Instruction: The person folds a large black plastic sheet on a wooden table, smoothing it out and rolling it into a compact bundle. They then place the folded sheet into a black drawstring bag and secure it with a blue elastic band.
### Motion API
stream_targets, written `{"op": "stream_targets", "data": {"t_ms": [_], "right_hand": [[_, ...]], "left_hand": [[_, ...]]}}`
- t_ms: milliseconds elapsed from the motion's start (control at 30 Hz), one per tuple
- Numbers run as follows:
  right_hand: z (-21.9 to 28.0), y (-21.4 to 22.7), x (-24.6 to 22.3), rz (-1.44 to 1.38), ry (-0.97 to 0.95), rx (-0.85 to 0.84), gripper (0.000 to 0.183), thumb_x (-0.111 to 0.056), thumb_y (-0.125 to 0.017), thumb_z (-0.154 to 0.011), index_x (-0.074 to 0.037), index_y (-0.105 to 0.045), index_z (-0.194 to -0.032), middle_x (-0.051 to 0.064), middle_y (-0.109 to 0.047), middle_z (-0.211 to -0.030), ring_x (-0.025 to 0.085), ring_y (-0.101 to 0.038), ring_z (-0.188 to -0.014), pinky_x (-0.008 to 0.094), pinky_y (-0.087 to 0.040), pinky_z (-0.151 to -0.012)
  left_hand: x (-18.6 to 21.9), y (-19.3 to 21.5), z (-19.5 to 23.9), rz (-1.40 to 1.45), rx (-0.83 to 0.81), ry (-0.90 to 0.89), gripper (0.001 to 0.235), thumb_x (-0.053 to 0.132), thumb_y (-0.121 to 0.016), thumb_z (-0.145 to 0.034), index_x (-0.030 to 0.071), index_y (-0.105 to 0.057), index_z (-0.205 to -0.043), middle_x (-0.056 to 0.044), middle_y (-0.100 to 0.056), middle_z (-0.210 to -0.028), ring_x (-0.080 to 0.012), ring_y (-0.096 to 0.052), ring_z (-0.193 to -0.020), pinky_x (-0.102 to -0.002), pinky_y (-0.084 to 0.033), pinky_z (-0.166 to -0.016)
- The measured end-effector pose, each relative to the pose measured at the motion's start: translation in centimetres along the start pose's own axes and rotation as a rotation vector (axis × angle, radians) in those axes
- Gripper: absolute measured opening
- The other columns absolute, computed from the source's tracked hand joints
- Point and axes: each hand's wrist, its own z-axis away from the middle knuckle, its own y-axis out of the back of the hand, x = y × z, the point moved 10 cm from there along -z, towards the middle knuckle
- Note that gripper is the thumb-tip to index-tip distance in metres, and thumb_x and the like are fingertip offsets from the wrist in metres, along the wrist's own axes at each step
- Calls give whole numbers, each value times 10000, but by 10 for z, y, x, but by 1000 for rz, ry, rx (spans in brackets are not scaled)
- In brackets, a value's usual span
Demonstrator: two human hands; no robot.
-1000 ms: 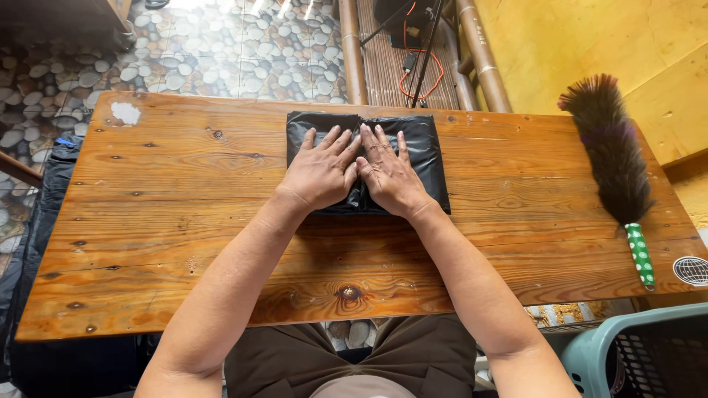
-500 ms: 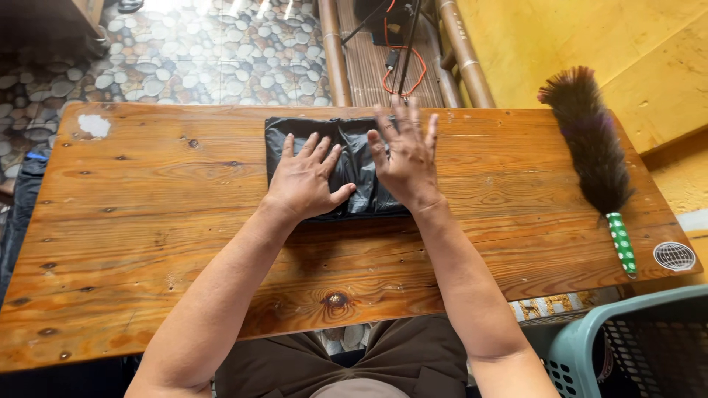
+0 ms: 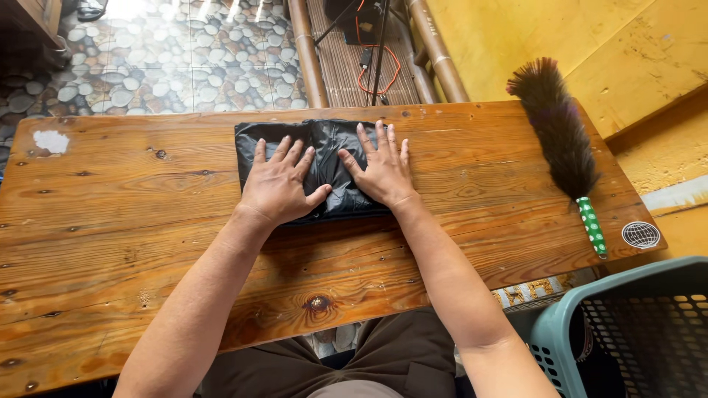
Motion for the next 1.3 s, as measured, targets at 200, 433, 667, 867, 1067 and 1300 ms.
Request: {"op": "stream_targets", "data": {"t_ms": [200,433,667,867,1067,1300], "right_hand": [[15,26,55,-295,-256,110,993,-837,-443,-921,-160,-279,-1628,234,-460,-1496,451,-490,-1385,635,-403,-1106],[48,-9,86,-507,-387,-101,790,-702,-692,-835,-125,-614,-1370,131,-731,-1190,296,-672,-1175,472,-544,-972],[83,-33,47,-1975,-584,174,168,-209,-815,-858,-143,-739,-992,55,-745,-981,196,-742,-891,365,-643,-811],[96,-47,24,-2037,-605,276,427,-97,-842,-836,-96,-695,-1237,77,-732,-1187,195,-699,-1044,355,-580,-983],[94,4,-29,-1574,-331,402,616,-109,-931,-765,-66,-628,-1300,83,-666,-1202,174,-614,-1128,401,-530,-1049],[85,6,-51,-1027,-241,310,680,-290,-971,-732,-170,-591,-1283,57,-731,-1153,208,-717,-1114,346,-587,-993]], "left_hand": [[1,9,7,44,38,0,893,778,-270,-944,174,-413,-1587,-106,-406,-1641,-282,-261,-1567,-601,-55,-1250],[-1,3,7,90,66,1,905,780,-300,-929,171,-410,-1588,-113,-409,-1637,-290,-265,-1564,-606,-50,-1251],[-4,0,5,75,93,12,909,774,-299,-920,178,-388,-1601,-110,-412,-1635,-286,-261,-1563,-608,-45,-1249],[1,18,14,122,125,-19,858,711,-353,-925,239,-297,-1639,-161,-448,-1603,-343,-305,-1543,-649,-70,-1226],[-3,6,6,119,108,-5,808,718,-270,-937,270,-389,-1599,-145,-417,-1626,-328,-267,-1558,-637,-60,-1234],[-12,-4,1,200,55,9,933,689,-330,-909,110,-264,-1637,-152,-336,-1670,-298,-202,-1582,-593,-19,-1259]]}}
